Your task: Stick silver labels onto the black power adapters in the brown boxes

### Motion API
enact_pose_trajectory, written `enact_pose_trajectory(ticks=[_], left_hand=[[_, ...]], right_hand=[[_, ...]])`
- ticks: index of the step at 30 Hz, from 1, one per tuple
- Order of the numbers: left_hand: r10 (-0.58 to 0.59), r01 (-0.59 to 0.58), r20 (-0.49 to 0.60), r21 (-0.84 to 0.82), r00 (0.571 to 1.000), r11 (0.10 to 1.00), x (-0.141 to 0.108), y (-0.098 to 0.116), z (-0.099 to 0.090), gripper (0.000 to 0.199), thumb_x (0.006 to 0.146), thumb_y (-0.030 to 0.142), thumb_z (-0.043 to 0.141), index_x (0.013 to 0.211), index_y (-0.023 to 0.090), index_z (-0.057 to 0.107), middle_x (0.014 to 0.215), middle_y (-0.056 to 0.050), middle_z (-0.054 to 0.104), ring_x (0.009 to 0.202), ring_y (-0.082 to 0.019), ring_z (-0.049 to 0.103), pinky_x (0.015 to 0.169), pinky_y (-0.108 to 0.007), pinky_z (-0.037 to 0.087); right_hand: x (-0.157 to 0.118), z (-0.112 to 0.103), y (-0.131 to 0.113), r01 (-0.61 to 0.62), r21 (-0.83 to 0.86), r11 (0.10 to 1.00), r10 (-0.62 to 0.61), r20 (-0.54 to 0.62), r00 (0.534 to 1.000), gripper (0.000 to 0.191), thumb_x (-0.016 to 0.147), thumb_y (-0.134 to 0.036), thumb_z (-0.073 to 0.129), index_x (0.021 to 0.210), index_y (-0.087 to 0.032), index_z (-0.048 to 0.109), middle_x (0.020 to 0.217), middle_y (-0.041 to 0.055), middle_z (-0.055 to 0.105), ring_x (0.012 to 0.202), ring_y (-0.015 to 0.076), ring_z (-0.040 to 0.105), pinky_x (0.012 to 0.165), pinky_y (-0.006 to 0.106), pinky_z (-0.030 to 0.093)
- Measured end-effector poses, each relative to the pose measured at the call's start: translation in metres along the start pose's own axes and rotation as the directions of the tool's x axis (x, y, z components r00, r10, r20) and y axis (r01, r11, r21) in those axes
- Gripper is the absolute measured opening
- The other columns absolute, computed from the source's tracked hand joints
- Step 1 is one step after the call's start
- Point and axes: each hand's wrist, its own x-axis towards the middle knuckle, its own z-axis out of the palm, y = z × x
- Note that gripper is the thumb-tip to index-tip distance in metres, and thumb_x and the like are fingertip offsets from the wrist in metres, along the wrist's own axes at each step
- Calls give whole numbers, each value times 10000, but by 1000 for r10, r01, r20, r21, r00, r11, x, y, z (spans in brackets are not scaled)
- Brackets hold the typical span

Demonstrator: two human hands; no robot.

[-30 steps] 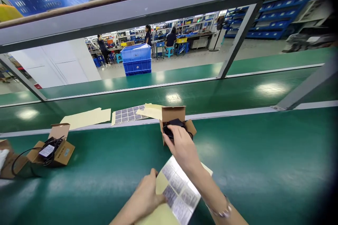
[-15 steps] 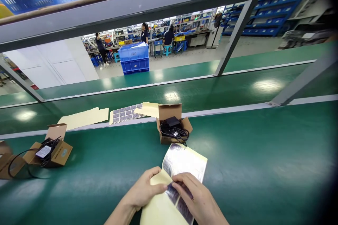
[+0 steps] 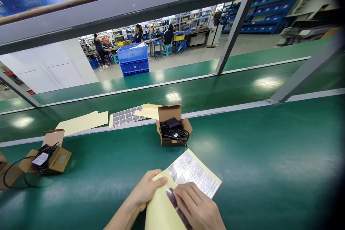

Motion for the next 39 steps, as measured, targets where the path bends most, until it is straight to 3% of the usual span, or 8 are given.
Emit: enact_pose_trajectory(ticks=[6, 11, 14, 19, 23, 28, 34, 39], left_hand=[[110, -78, -41, 474, 993, 877, -5, 27, -38, 326, 765, 484, 698, 761, 165, 631, 799, -33, 649, 813, -228, 581, 775, -328, 429], [552, -145, -52, 941, 832, 307, 24, 113, -23, 209, 950, 355, 527, 1013, 193, 643, 997, -85, 647, 970, -268, 567, 846, -364, 431], [612, -229, 67, 954, 788, 191, 74, 154, 1, 286, 891, 356, 651, 1081, 144, 635, 1071, -143, 642, 1069, -320, 545, 905, -407, 430], [592, -320, 121, 916, 797, 243, 116, 189, 0, 285, 706, 301, 819, 895, 137, 681, 883, -100, 665, 920, -298, 598, 814, -374, 470], [677, -471, 86, 781, 731, 409, 83, 215, -28, 386, 882, 419, 645, 1166, 161, 608, 951, -49, 660, 836, -185, 608, 756, -297, 481], [777, -764, 18, 197, 629, 614, 42, 205, -44, 486, 852, 359, 730, 1256, 208, 506, 1289, -96, 592, 1136, -207, 584, 927, -306, 487], [706, -705, -1, -67, 708, 706, 38, 142, -31, 557, 760, 343, 829, 1225, 253, 537, 1160, -58, 606, 1013, -211, 654, 916, -363, 552], [531, -490, 122, -253, 839, 834, 24, 125, -34, 655, 814, 394, 745, 1370, 275, 419, 1033, -58, 622, 686, -167, 694, 571, -288, 593]], right_hand=[[16, -47, 16, 19, 209, 978, 8, -127, 992, 185, 867, -74, 584, 913, -252, 563, 741, 6, 685, 653, 175, 649, 592, 298, 533], [48, -76, 61, -304, 193, 933, 351, -292, 890, 94, 944, -234, 548, 884, -263, 614, 790, 23, 659, 665, 179, 640, 583, 301, 528], [73, -75, 87, -377, 204, 904, 425, -314, 849, 171, 957, -312, 537, 1094, -247, 616, 879, 42, 675, 744, 182, 663, 648, 302, 560], [106, -75, 129, -439, 251, 862, 504, -353, 788, 355, 950, -391, 534, 1257, -213, 523, 941, 63, 672, 788, 195, 653, 710, 348, 561], [126, -81, 145, -442, 303, 844, 533, -385, 754, 424, 940, -410, 554, 1307, -207, 490, 943, 67, 671, 803, 214, 645, 727, 384, 546], [150, -85, 131, -372, 388, 843, 513, -377, 771, 484, 943, -424, 569, 1363, -223, 437, 983, 73, 673, 834, 226, 664, 761, 406, 543], [173, -69, 83, -288, 611, 738, 385, -30, 922, 669, 945, -453, 573, 1485, -250, 234, 1162, 104, 661, 957, 214, 685, 851, 410, 570], [188, -70, 58, -419, 660, 623, 288, 305, 908, 655, 940, -427, 587, 1479, -267, 249, 860, -12, 651, 670, 142, 635, 606, 269, 539]])
